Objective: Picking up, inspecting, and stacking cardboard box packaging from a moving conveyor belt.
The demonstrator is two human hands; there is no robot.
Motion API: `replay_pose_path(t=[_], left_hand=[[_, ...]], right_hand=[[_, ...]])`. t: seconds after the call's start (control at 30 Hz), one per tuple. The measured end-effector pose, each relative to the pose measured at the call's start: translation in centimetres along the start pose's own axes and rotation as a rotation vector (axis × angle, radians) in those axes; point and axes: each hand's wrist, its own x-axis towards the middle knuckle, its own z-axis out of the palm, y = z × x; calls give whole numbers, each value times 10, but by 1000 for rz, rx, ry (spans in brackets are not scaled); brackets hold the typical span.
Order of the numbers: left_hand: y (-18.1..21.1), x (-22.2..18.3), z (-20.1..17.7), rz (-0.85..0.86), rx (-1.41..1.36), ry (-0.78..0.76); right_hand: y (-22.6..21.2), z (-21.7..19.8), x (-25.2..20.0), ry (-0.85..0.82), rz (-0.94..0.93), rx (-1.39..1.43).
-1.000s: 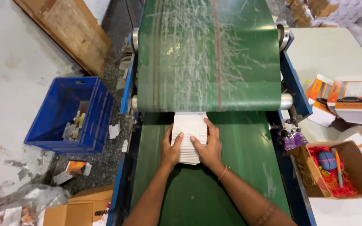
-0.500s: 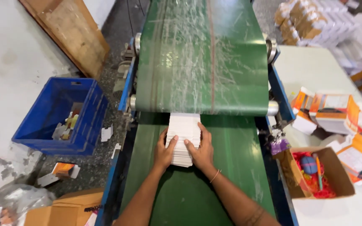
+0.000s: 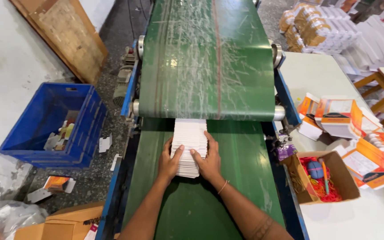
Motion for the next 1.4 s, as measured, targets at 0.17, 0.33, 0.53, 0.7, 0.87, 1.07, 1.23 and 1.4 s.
replay_pose_path(t=[0.17, 0.33, 0.53, 0.7, 0.87, 1.07, 1.23, 1.4], left_hand=[[-3, -2, -1, 14, 0, -5], [1, -8, -2, -6, -14, -18], [0, -14, -4, -12, -14, -42], [2, -17, -5, 0, -20, -48], [2, -23, -7, -3, -40, -75], [-3, -27, -9, 32, -38, -96], [1, -32, -10, 36, -16, -95], [5, -38, -13, 33, 25, -119]], right_hand=[[-7, -2, -4, 3, 15, -68], [-7, -3, -9, -4, 43, -34], [-12, -6, -14, -27, 38, -65], [-7, -6, -18, -16, -9, -72], [-15, -7, -23, -28, 50, -24], [-13, -7, -28, -31, 28, -31], [-11, -8, -31, -30, 31, -3], [-22, -11, -36, -35, 45, -32]])
